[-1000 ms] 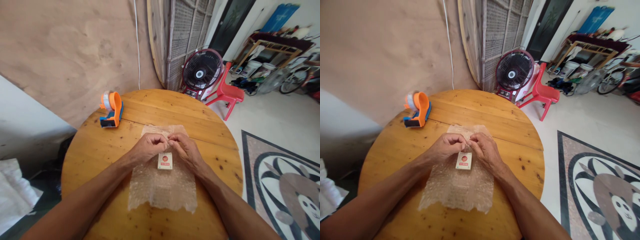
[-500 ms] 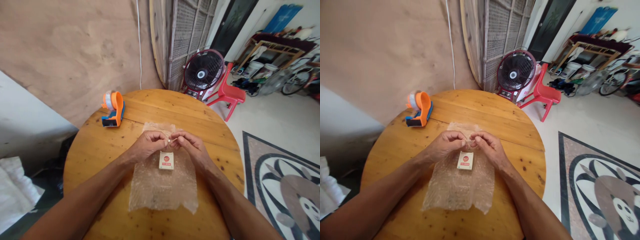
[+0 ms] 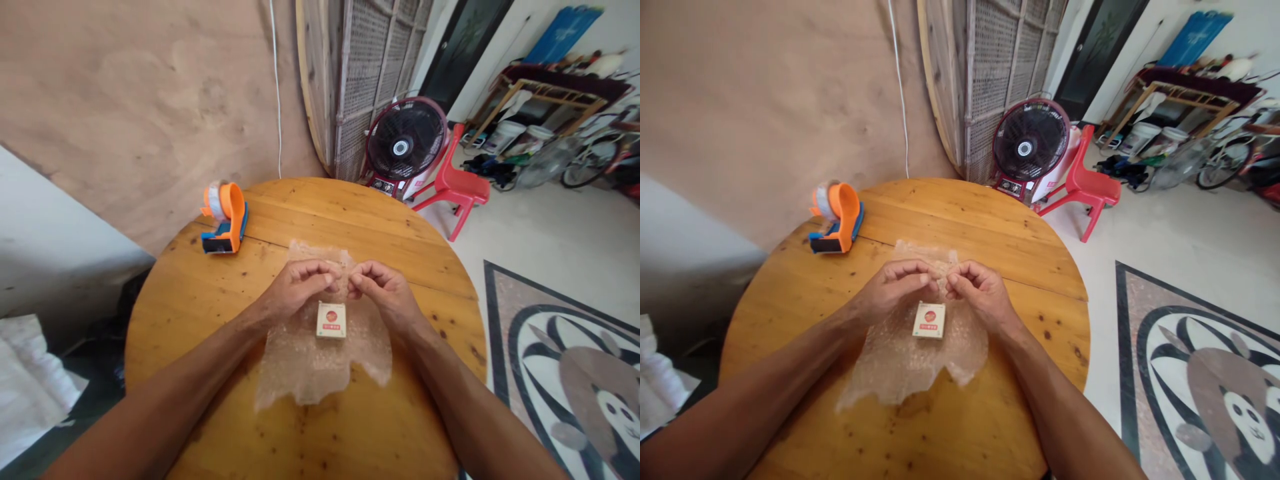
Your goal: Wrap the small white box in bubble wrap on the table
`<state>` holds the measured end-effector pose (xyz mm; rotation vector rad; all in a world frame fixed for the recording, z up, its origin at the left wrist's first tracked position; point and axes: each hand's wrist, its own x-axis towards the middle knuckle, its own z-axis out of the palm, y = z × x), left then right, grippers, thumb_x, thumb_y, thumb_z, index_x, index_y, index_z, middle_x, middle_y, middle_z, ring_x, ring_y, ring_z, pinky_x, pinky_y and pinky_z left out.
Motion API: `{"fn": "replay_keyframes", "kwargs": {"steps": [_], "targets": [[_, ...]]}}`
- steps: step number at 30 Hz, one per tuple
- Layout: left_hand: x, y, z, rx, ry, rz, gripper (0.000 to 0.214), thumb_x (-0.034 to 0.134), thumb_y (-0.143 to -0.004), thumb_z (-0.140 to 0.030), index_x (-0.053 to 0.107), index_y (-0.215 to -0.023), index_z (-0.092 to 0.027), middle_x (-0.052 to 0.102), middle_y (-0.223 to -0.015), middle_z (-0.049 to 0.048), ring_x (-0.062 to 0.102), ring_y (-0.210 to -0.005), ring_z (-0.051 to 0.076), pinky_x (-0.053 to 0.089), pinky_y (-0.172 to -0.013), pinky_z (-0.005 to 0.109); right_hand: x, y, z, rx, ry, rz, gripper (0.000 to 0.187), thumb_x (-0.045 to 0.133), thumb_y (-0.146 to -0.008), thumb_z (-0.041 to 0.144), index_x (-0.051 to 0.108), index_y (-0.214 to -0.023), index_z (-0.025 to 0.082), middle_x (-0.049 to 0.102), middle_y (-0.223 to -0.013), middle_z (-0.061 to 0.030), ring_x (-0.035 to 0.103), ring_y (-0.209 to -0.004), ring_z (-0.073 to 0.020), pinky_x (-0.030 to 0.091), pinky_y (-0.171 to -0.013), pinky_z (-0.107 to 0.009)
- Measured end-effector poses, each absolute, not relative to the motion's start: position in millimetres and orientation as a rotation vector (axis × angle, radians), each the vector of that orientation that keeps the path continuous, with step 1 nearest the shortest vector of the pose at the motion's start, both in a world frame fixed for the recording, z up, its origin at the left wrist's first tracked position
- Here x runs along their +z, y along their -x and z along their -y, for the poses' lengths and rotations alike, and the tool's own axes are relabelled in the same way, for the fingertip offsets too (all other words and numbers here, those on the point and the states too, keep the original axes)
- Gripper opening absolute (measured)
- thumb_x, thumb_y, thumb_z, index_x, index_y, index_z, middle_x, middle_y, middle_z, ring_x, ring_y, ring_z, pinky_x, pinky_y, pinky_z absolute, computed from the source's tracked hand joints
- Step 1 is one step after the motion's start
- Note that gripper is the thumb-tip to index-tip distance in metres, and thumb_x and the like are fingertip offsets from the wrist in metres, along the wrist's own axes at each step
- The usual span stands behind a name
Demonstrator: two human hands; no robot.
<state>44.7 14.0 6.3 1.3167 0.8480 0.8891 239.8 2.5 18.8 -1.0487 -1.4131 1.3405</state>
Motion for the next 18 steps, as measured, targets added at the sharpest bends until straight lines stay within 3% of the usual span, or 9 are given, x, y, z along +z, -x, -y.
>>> {"fn": "replay_keyframes", "kwargs": {"steps": [3, 8, 13, 15, 18], "targets": [[-2, -46, -17, 0.95, -1.256, -0.884, 0.021, 0.059, -0.082, -0.03, 0.064, -0.098, -0.017, 0.069, -0.083, 0.0021, 0.063, -0.079, 0.016, 0.048, -0.075, 0.028, 18, -244, -5, 1.352, 1.015, 1.385, 0.021, 0.067, -0.081, 0.037, 0.063, -0.076, 0.017, 0.063, -0.064, 0.0005, 0.057, -0.056, -0.0098, 0.047, -0.054, -0.022], [-10, -55, -17, 0.863, -1.54, -0.971, 0.017, 0.058, -0.079, -0.027, 0.066, -0.089, -0.016, 0.067, -0.084, 0.003, 0.06, -0.076, 0.016, 0.047, -0.069, 0.027, 26, -254, -8, 1.376, 0.897, 1.319, 0.021, 0.069, -0.08, 0.035, 0.063, -0.076, 0.016, 0.064, -0.065, 0.0, 0.058, -0.054, -0.0095, 0.047, -0.048, -0.02], [-19, -46, -19, 0.863, -1.647, -0.96, 0.023, 0.058, -0.082, -0.032, 0.07, -0.094, -0.017, 0.069, -0.102, 0.0063, 0.062, -0.097, 0.022, 0.047, -0.089, 0.035, 81, -302, 31, 1.088, 0.846, 1.187, 0.019, 0.075, -0.075, 0.032, 0.064, -0.078, 0.017, 0.063, -0.067, 0.0012, 0.06, -0.054, -0.0099, 0.047, -0.044, -0.02], [-22, -42, -20, 0.874, -1.543, -0.943, 0.028, 0.061, -0.081, -0.035, 0.07, -0.099, -0.016, 0.07, -0.105, 0.0073, 0.063, -0.097, 0.023, 0.047, -0.092, 0.037, 96, -340, 60, 0.933, 0.854, 1.143, 0.021, 0.077, -0.073, 0.034, 0.063, -0.079, 0.019, 0.062, -0.065, 0.0025, 0.059, -0.054, -0.0098, 0.047, -0.045, -0.02], [-23, -45, -22, 0.867, -1.481, -1.01, 0.029, 0.063, -0.081, -0.034, 0.068, -0.104, -0.017, 0.07, -0.109, 0.0058, 0.063, -0.098, 0.021, 0.046, -0.093, 0.036, 77, -399, 117, 0.812, 0.923, 0.986, 0.023, 0.076, -0.073, 0.037, 0.061, -0.079, 0.02, 0.058, -0.064, 0.0039, 0.058, -0.054, -0.0098, 0.045, -0.046, -0.021]]}}
